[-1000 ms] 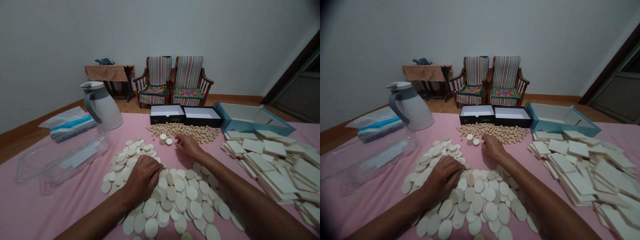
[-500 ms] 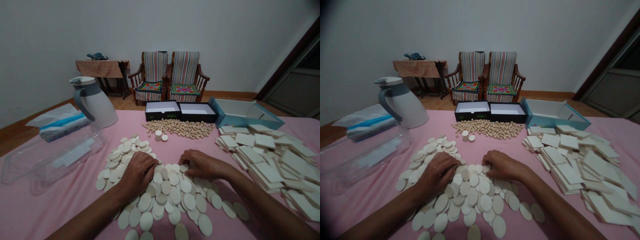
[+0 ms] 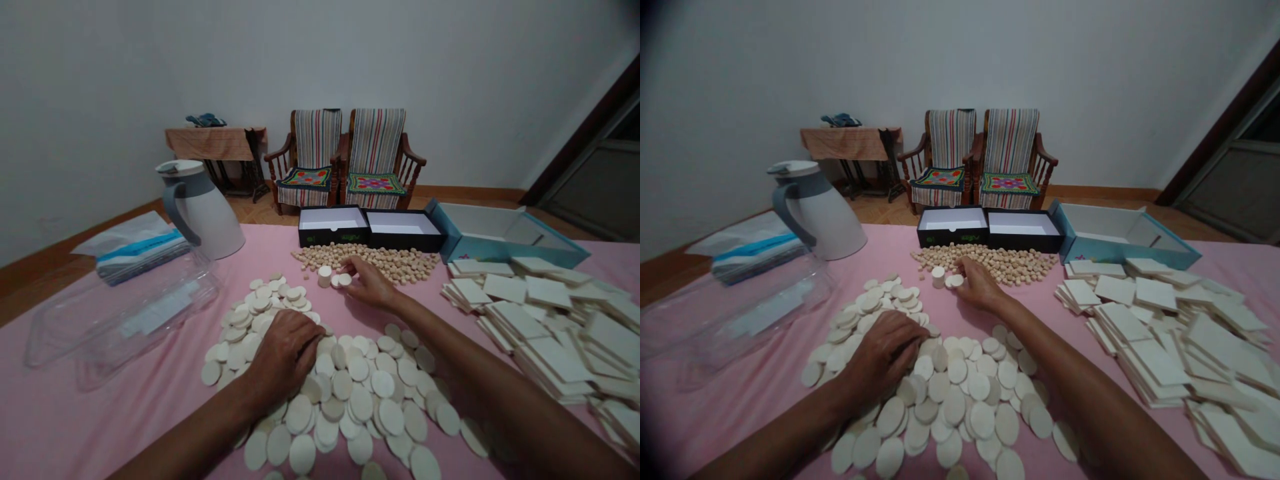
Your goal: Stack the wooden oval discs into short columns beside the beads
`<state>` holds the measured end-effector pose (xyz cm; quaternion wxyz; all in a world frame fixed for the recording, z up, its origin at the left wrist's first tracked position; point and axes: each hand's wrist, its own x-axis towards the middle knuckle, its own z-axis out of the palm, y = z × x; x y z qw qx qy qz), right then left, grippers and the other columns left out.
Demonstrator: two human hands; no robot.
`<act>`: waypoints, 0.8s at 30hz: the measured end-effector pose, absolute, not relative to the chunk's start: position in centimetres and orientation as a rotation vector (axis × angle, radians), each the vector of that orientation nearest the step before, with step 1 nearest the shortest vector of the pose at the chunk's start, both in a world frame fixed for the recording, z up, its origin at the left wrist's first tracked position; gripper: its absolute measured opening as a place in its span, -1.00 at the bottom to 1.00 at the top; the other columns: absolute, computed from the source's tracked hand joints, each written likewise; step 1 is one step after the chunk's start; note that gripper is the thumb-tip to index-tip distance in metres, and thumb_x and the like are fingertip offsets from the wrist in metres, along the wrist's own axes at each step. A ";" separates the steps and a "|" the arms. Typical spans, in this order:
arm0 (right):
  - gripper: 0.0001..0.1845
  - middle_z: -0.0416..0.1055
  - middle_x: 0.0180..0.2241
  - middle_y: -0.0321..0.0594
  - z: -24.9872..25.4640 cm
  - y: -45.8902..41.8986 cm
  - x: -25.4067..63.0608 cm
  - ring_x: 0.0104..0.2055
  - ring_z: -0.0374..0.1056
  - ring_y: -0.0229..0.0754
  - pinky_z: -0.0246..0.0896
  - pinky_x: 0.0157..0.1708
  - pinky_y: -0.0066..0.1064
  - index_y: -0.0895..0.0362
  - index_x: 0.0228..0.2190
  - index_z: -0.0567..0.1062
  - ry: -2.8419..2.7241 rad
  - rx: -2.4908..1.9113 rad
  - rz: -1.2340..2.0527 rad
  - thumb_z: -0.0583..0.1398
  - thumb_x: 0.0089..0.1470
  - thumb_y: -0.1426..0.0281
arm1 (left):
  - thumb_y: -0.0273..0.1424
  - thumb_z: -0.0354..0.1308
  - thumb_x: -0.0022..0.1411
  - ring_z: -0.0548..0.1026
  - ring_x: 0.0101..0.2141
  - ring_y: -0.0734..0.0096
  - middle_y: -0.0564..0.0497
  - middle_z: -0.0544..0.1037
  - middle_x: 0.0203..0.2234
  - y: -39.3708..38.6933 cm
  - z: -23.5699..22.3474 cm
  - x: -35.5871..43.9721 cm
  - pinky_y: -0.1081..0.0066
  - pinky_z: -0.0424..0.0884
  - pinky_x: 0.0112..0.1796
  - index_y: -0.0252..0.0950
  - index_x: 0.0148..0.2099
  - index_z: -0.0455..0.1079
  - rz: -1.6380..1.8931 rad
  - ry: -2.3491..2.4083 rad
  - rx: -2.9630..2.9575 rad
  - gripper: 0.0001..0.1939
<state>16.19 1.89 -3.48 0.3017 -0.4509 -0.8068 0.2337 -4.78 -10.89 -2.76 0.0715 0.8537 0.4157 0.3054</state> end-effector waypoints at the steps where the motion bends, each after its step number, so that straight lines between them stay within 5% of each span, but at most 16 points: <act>1: -0.54 0.47 -0.23 -0.18 -3.8 2.3 15.9 -0.21 0.36 -0.18 0.19 -0.19 -0.34 0.14 -0.13 0.31 -2.141 -1.176 0.620 0.25 -0.13 0.51 | -0.53 0.00 0.25 0.40 -0.31 0.31 -0.04 0.51 -0.40 -10.9 -2.8 -4.8 0.26 0.28 -0.23 -0.29 -0.22 0.44 0.920 1.248 2.566 -0.81; 10: -0.44 0.47 -0.13 -0.12 -4.4 3.0 15.7 -0.10 0.37 -0.18 0.21 -0.09 -0.30 0.16 -0.04 0.30 -2.115 -1.098 0.648 0.15 -0.15 0.64 | -0.55 0.01 0.24 0.39 -0.32 0.31 -0.04 0.52 -0.40 -10.9 -2.7 -4.8 0.27 0.26 -0.25 -0.30 -0.21 0.43 0.929 1.228 2.557 -0.82; 18: -0.79 0.45 -0.43 -0.25 -1.2 -1.2 18.8 -0.42 0.33 -0.28 0.21 -0.41 -0.47 0.18 -0.34 0.49 -2.409 -1.094 0.940 0.15 -0.09 0.57 | -0.55 0.01 0.24 0.38 -0.31 0.31 -0.03 0.51 -0.39 -10.9 -3.0 -5.0 0.27 0.25 -0.23 -0.29 -0.21 0.43 0.899 1.238 2.553 -0.82; 24: -0.62 0.40 -0.31 -0.22 -0.2 -5.3 19.4 -0.32 0.29 -0.24 0.17 -0.36 -0.46 0.15 -0.24 0.48 -2.686 -1.096 1.048 0.23 -0.21 0.55 | -0.56 0.02 0.23 0.38 -0.29 0.32 -0.03 0.52 -0.37 -10.8 -3.1 -4.9 0.27 0.25 -0.22 -0.29 -0.19 0.43 0.915 1.227 2.557 -0.81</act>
